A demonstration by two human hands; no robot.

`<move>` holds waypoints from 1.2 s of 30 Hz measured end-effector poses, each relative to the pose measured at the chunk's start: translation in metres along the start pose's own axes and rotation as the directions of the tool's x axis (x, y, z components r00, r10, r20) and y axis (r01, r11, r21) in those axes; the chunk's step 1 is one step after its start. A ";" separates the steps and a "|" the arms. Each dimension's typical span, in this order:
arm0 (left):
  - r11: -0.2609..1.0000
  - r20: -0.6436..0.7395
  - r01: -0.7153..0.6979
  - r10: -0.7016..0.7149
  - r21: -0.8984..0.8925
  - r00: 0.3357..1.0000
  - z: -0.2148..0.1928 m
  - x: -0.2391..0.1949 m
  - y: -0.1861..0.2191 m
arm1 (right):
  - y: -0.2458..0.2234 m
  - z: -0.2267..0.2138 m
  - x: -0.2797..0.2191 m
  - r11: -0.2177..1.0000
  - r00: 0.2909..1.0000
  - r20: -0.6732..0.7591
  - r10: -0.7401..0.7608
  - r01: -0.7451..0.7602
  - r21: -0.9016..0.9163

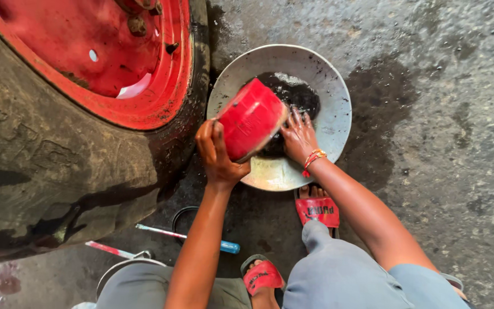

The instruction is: The person cleans a red metal filter housing and its internal components by scrubbing them with a cloth dipped in oil inside a metal basin, then wiping the surfaces and reassembling the parts.

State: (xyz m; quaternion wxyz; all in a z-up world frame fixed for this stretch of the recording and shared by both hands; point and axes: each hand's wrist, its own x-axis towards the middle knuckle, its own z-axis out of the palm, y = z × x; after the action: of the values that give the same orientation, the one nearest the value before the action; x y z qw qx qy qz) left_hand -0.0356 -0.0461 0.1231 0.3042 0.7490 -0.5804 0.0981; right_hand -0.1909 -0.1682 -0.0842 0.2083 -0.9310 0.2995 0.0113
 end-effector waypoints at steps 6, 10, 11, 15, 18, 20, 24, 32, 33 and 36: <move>0.672 0.046 0.592 -0.643 -0.446 0.765 0.038 -0.021 -0.006 | 0.017 -0.018 0.001 0.949 0.970 0.164 0.177 -0.212 0.231; 0.151 0.294 0.796 -0.876 -0.586 0.383 0.056 -0.045 -0.021 | 0.039 -0.023 -0.005 0.660 0.960 0.278 0.018 -0.220 0.718; 0.127 0.304 0.797 -0.880 -0.590 0.365 0.059 -0.051 -0.022 | 0.042 -0.026 -0.010 0.531 0.961 0.271 0.049 -0.255 0.808; 0.099 0.290 0.797 -0.899 -0.595 0.328 0.064 -0.064 -0.035 | 0.040 -0.058 -0.034 0.086 0.951 0.221 0.217 -0.245 0.966; 0.135 0.293 0.792 -0.881 -0.595 0.371 0.062 -0.066 -0.043 | 0.031 -0.104 -0.046 0.097 0.957 0.082 0.277 -0.113 0.989; 0.131 0.318 0.848 -0.889 -0.514 0.331 0.059 -0.065 -0.044 | 0.012 -0.128 -0.043 0.192 0.961 -0.027 0.274 -0.028 0.981; 0.101 0.373 0.877 -0.878 -0.469 0.301 0.062 -0.062 -0.034 | -0.041 -0.149 -0.018 0.618 0.945 -0.195 0.262 -0.009 0.786; 0.092 0.477 0.850 -0.794 -0.518 0.376 0.065 -0.066 -0.031 | -0.086 -0.144 0.023 0.850 0.869 -0.283 -0.406 0.473 0.231; 0.134 0.470 0.854 -0.786 -0.502 0.400 0.065 -0.068 -0.028 | -0.086 -0.143 0.026 0.910 0.960 -0.115 -0.257 0.280 0.304; 0.332 0.315 0.798 -0.789 -0.503 0.528 0.068 -0.059 -0.023 | -0.079 -0.142 0.044 0.918 0.968 0.226 0.111 -0.187 0.350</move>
State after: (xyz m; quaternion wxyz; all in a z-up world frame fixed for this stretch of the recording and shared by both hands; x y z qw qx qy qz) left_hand -0.0462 -0.0340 0.0314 0.5260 0.7990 -0.1425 -0.2543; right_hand -0.1246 -0.1904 0.0690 0.4070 -0.8436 0.3442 0.0650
